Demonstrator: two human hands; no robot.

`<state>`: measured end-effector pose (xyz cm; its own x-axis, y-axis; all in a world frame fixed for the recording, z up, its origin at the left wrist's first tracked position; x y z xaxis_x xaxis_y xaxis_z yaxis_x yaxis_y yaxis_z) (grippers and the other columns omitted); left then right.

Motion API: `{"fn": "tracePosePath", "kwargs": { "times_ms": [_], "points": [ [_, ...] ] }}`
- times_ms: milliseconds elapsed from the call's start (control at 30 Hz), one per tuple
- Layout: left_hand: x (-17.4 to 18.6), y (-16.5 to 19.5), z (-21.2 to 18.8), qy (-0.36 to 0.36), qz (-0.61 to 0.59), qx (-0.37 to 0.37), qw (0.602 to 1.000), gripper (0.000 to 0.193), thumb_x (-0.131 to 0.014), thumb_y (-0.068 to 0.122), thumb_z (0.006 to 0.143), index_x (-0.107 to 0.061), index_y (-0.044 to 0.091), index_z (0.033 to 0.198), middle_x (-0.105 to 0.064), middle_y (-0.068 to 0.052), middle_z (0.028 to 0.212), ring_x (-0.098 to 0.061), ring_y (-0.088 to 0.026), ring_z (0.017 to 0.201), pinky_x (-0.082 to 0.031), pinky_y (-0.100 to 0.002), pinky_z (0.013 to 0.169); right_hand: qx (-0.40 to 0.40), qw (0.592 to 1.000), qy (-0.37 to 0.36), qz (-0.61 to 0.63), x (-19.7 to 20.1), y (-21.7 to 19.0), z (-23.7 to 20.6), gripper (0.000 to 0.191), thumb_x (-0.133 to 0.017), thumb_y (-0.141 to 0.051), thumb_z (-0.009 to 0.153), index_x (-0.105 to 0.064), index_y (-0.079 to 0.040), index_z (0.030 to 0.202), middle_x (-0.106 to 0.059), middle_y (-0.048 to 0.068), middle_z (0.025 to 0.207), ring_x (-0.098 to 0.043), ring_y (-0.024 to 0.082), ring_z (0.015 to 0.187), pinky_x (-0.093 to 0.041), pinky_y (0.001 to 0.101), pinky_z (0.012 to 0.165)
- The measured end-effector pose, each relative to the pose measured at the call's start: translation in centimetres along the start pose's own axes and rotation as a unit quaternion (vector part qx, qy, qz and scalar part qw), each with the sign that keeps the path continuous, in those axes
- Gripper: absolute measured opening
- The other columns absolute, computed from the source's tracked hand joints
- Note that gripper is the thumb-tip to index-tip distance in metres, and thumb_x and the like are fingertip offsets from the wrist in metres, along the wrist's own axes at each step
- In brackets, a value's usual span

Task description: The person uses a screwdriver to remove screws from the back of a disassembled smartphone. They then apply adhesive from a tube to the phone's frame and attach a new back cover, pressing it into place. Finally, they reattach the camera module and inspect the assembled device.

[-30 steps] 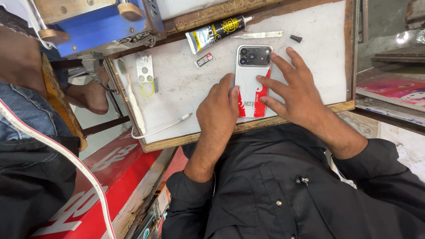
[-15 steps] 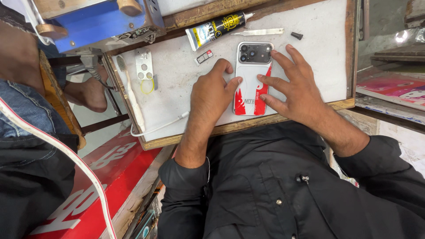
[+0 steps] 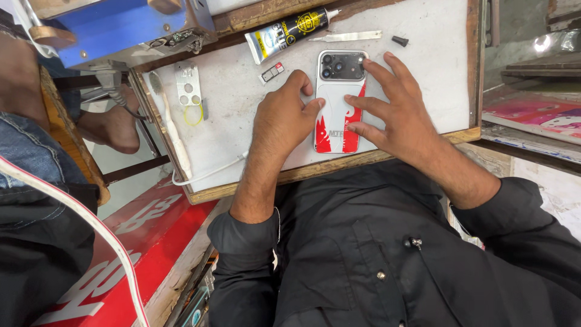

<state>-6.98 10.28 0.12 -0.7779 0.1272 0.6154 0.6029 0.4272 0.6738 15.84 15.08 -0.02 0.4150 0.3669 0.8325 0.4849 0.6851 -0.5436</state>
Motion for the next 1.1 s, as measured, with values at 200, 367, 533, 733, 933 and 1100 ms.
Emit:
{"fn": "tracePosePath", "kwargs": {
  "times_ms": [200, 367, 533, 733, 933, 1100],
  "points": [
    [0.2, 0.5, -0.2, 0.004, 0.003, 0.003, 1.000, 0.027, -0.077, 0.029, 0.087, -0.057, 0.015, 0.099, -0.070, -0.007, 0.068, -0.075, -0.029, 0.070, -0.056, -0.044, 0.062, -0.013, 1.000, 0.000, 0.015, 0.3, 0.1, -0.4, 0.046, -0.086, -0.026, 0.089, -0.074, -0.014, 0.131, -0.040, 0.019, 0.164, -0.028, 0.045, 0.156, -0.032, 0.0571, 0.126],
    [0.3, 0.6, -0.6, -0.001, -0.003, 0.021, 1.000, 0.026, -0.076, 0.029, 0.089, -0.057, 0.015, 0.101, -0.069, -0.008, 0.062, -0.074, -0.028, 0.064, -0.055, -0.044, 0.060, -0.038, 0.999, 0.006, 0.005, 0.3, 0.0, -1.4, 0.041, -0.085, -0.025, 0.093, -0.075, -0.013, 0.131, -0.042, 0.018, 0.164, -0.026, 0.045, 0.158, -0.033, 0.0566, 0.129],
    [0.1, 0.9, -0.8, 0.038, 0.000, -0.009, 0.999, 0.027, -0.077, 0.027, 0.088, -0.057, 0.014, 0.099, -0.070, -0.007, 0.063, -0.074, -0.028, 0.063, -0.055, -0.043, 0.059, -0.009, 0.999, -0.014, -0.029, 0.3, 0.1, -0.7, 0.037, -0.086, -0.028, 0.093, -0.079, -0.018, 0.128, -0.040, 0.017, 0.166, -0.023, 0.046, 0.157, -0.030, 0.0579, 0.129],
    [-0.3, 0.9, -1.1, 0.052, 0.006, -0.007, 0.999, 0.027, -0.077, 0.028, 0.090, -0.057, 0.014, 0.100, -0.069, -0.007, 0.061, -0.074, -0.027, 0.062, -0.055, -0.042, 0.056, 0.005, 0.998, -0.041, -0.044, 0.0, -0.6, 0.0, 0.038, -0.086, -0.036, 0.091, -0.080, -0.026, 0.127, -0.038, 0.014, 0.168, -0.019, 0.046, 0.158, -0.025, 0.0662, 0.126],
    [-0.4, 0.7, -1.1, 0.048, 0.004, -0.004, 0.999, 0.028, -0.077, 0.031, 0.091, -0.057, 0.013, 0.101, -0.068, -0.006, 0.059, -0.073, -0.024, 0.059, -0.054, -0.041, 0.055, 0.021, 0.998, -0.051, -0.042, -0.8, -0.1, 0.6, 0.042, -0.086, -0.042, 0.088, -0.080, -0.032, 0.128, -0.036, 0.013, 0.170, -0.013, 0.045, 0.160, -0.019, 0.0718, 0.127],
    [-1.0, 0.6, -1.8, 0.081, 0.027, -0.028, 0.996, 0.032, -0.075, 0.032, 0.094, -0.058, 0.012, 0.110, -0.068, -0.005, 0.062, -0.071, -0.026, 0.058, -0.053, -0.041, 0.052, 0.016, 0.999, -0.045, -0.026, -1.1, 0.4, 0.4, 0.044, -0.088, -0.043, 0.084, -0.081, -0.032, 0.126, -0.037, 0.011, 0.170, -0.013, 0.045, 0.160, -0.018, 0.0723, 0.127]
  ]
}}
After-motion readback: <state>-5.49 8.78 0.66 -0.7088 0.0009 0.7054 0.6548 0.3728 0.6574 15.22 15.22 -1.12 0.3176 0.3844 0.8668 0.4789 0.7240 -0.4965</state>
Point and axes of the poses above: each hand's wrist, its own z-axis towards the middle knuckle, its own x-axis out of the back of the hand, y = z × x, the point moved 2 cm from there along z, towards the middle knuckle
